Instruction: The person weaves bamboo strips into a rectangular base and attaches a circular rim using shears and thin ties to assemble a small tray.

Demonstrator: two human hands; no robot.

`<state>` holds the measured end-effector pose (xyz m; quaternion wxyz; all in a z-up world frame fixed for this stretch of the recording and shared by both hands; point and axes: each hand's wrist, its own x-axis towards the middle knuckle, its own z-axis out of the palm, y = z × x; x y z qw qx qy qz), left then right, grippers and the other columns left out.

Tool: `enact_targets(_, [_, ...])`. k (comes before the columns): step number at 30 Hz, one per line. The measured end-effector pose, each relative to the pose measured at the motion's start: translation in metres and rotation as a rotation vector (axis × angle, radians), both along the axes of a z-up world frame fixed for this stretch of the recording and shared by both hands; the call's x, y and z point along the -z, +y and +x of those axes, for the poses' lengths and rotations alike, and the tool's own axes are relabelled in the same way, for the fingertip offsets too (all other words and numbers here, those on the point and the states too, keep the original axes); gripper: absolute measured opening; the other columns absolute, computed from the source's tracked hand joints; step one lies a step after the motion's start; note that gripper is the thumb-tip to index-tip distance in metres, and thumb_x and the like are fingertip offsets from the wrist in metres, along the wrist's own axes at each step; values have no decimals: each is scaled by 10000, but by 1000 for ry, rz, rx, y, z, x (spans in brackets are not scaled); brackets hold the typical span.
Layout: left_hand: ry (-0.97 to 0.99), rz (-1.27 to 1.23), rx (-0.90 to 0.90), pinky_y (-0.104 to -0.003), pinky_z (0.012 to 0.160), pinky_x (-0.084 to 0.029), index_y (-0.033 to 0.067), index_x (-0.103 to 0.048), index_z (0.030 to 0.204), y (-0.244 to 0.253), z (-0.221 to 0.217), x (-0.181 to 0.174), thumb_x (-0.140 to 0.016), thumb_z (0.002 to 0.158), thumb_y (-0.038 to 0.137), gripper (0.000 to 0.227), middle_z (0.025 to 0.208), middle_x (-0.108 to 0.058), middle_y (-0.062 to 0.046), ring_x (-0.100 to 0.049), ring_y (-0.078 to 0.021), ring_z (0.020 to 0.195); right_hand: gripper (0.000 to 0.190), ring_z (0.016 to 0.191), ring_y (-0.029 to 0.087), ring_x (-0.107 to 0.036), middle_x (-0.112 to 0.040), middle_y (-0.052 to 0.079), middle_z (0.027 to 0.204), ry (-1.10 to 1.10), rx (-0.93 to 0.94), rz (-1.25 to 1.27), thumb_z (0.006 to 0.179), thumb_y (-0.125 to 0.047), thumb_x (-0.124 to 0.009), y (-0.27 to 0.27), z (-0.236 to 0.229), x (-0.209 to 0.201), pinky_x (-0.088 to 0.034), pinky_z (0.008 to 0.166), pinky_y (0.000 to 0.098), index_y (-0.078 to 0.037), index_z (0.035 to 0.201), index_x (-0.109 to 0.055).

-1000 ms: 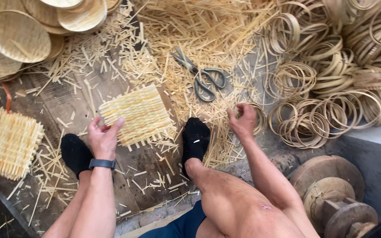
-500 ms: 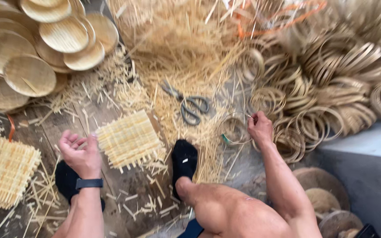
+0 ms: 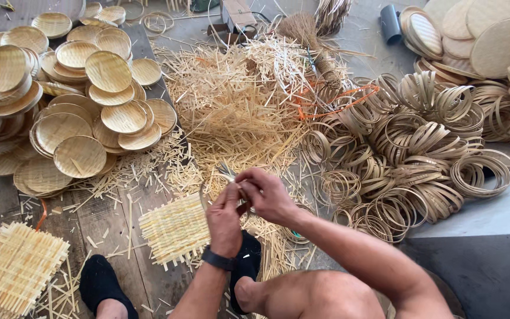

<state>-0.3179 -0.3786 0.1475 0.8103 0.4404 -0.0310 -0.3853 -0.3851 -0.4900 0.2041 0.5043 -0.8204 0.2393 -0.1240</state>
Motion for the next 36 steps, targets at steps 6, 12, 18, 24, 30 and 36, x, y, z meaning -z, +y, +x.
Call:
enact_targets(6, [-26, 100, 138, -214, 369, -323, 37, -708, 956, 50, 52, 11, -553, 1080, 258, 297, 665, -575, -11, -434, -66, 478, 355, 872, 314, -665, -653, 172, 998, -338, -464, -835, 764, -165, -708, 0, 34, -47, -559, 772, 391, -63, 1104, -713])
enact_targets(12, [193, -82, 78, -191, 391, -257, 64, -686, 1196, 80, 83, -5, -563, 1027, 187, 242, 640, -461, 64, -357, -22, 474, 182, 784, 201, -659, -646, 34, 862, -172, -410, -541, 910, -241, -781, 22, 66, -44, -559, 661, 367, -87, 999, -743])
enact_targets(18, [296, 78, 229, -237, 387, -336, 82, -613, 914, 96, 117, -36, -372, 991, 448, 445, 659, -548, 10, -416, -84, 474, 104, 896, 178, -615, -593, 65, 994, -255, -718, -741, 996, -150, -666, 48, 92, -34, -586, 709, 294, -96, 1055, -732])
enact_targets(24, [310, 196, 291, -245, 315, -238, 195, -380, 608, 103, 121, -27, -274, 937, 792, 690, 461, -265, 82, -237, -63, 352, 217, 933, 208, -570, -578, 68, 1001, -163, -685, -1068, 880, -217, -686, 82, 110, -18, -577, 759, 356, -46, 1011, -704])
enact_targets(30, [430, 332, 133, -266, 322, -182, 202, -332, 541, 115, 114, -8, -284, 936, 810, 726, 449, -236, 76, -201, -72, 347, 142, 932, 209, -590, -558, 59, 952, -74, -681, -986, 852, -174, -683, 104, 106, 4, -561, 724, 370, -50, 922, -683])
enact_targets(36, [317, 315, 48, -281, 338, -235, 184, -368, 562, 123, 117, 21, -254, 971, 747, 705, 477, -303, 53, -269, -100, 374, 191, 852, 207, -624, -619, 63, 924, -177, -560, -905, 863, -165, -756, 107, 115, 36, -564, 708, 337, -93, 1036, -721])
